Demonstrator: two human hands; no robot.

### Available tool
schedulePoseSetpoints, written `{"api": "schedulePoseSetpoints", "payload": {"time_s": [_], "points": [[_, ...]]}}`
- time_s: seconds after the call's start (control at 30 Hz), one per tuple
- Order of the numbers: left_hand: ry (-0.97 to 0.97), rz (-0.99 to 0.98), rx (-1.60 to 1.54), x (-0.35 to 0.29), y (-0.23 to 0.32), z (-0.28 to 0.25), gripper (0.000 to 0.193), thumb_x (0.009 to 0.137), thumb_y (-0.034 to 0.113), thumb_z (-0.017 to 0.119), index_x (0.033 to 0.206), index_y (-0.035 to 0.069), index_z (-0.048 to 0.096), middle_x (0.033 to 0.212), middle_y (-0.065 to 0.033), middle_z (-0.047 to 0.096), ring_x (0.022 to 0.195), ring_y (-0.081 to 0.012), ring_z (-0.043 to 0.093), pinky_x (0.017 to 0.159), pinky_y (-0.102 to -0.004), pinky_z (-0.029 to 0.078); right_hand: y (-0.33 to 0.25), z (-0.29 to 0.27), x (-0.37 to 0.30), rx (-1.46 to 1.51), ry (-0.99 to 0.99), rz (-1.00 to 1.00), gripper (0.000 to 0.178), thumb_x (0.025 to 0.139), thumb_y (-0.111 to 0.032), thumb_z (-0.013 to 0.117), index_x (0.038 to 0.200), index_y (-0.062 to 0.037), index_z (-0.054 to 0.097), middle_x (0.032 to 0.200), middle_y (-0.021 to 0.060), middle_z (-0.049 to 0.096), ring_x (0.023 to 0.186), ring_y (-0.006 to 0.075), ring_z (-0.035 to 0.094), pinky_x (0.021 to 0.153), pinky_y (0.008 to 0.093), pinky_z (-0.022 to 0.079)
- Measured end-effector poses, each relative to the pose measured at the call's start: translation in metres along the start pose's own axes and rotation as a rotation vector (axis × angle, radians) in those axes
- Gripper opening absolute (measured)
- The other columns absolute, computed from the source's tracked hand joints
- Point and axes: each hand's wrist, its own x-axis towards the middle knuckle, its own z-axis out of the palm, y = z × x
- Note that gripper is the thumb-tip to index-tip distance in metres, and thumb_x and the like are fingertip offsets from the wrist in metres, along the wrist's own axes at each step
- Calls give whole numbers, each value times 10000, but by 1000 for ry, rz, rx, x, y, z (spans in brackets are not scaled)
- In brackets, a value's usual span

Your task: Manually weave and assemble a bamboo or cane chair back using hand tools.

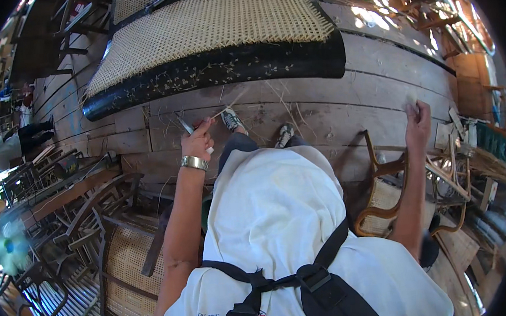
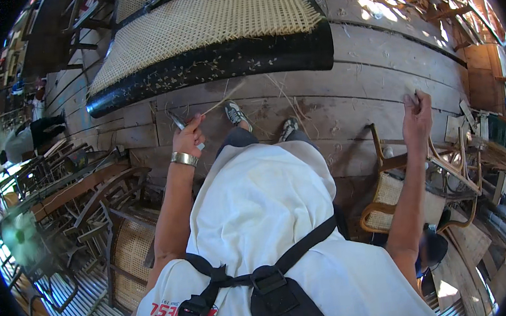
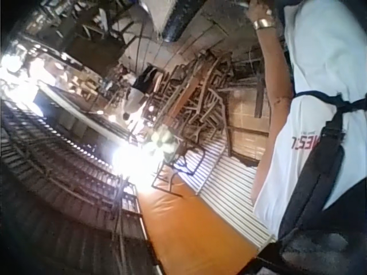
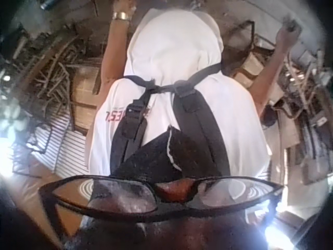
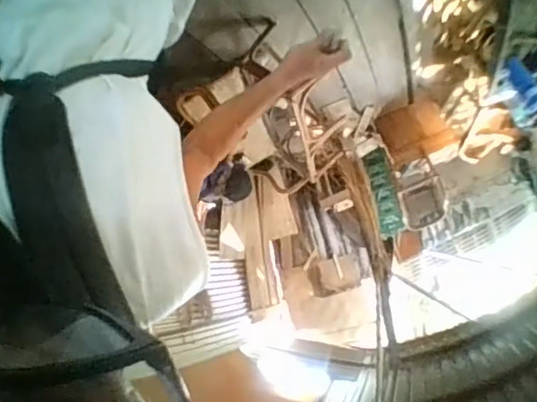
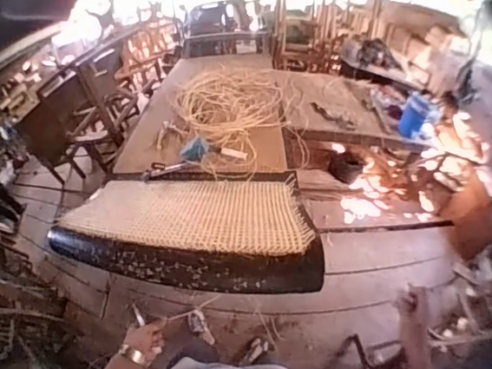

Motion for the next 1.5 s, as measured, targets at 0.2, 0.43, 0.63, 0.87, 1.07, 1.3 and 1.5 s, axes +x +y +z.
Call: {"api": "schedulePoseSetpoints", "payload": {"time_s": [0.2,0.43,0.63,0.87,1.07,1.3,1.5], "points": [[-265,-149,-19,-16,-6,59,163,832,109,740,862,83,582,844,-94,705,437,-38,363,393,-212,265,-57,76,-75,932,-871,738,430,971,-331,567,1291,-48,522,1061,29,615,929,114,573,814,278,475],[-331,-147,89,-60,5,83,154,845,131,738,825,108,587,601,47,498,443,-42,359,405,-225,249,-147,168,-110,1762,-1387,957,525,1006,-484,396,1277,-52,520,700,-10,457,581,78,347,580,243,325],[-319,-98,117,-53,-10,49,129,829,118,753,838,86,627,664,44,565,460,-34,393,420,-214,269,-168,224,-128,728,-655,353,456,999,-400,468,821,-8,620,707,99,646,609,213,588,543,337,439],[-189,-73,170,-60,11,20,133,847,109,726,876,58,608,793,-46,661,480,-37,393,440,-216,283,-127,267,-123,83,-450,-72,286,980,-255,487,861,-19,595,861,221,640,722,402,619,610,463,482],[-83,-55,210,-103,58,-48,76,882,75,662,916,57,597,773,-42,646,467,-30,353,437,-208,262,-52,241,-85,-253,-205,-320,170,938,-207,532,838,-75,569,797,125,628,735,348,620,589,464,472],[144,57,52,-114,157,-251,46,943,136,601,939,131,556,573,83,425,422,-29,343,389,-194,253,50,184,-35,-477,-14,-259,55,882,-145,552,840,-112,561,773,97,600,701,328,610,566,448,463],[607,-73,509,-218,304,-562,465,838,408,698,1116,44,623,911,-45,679,626,-91,565,454,-247,418,105,90,28,-681,96,-3,195,944,-228,483,855,-79,572,837,152,628,748,379,616,626,489,479]]}}
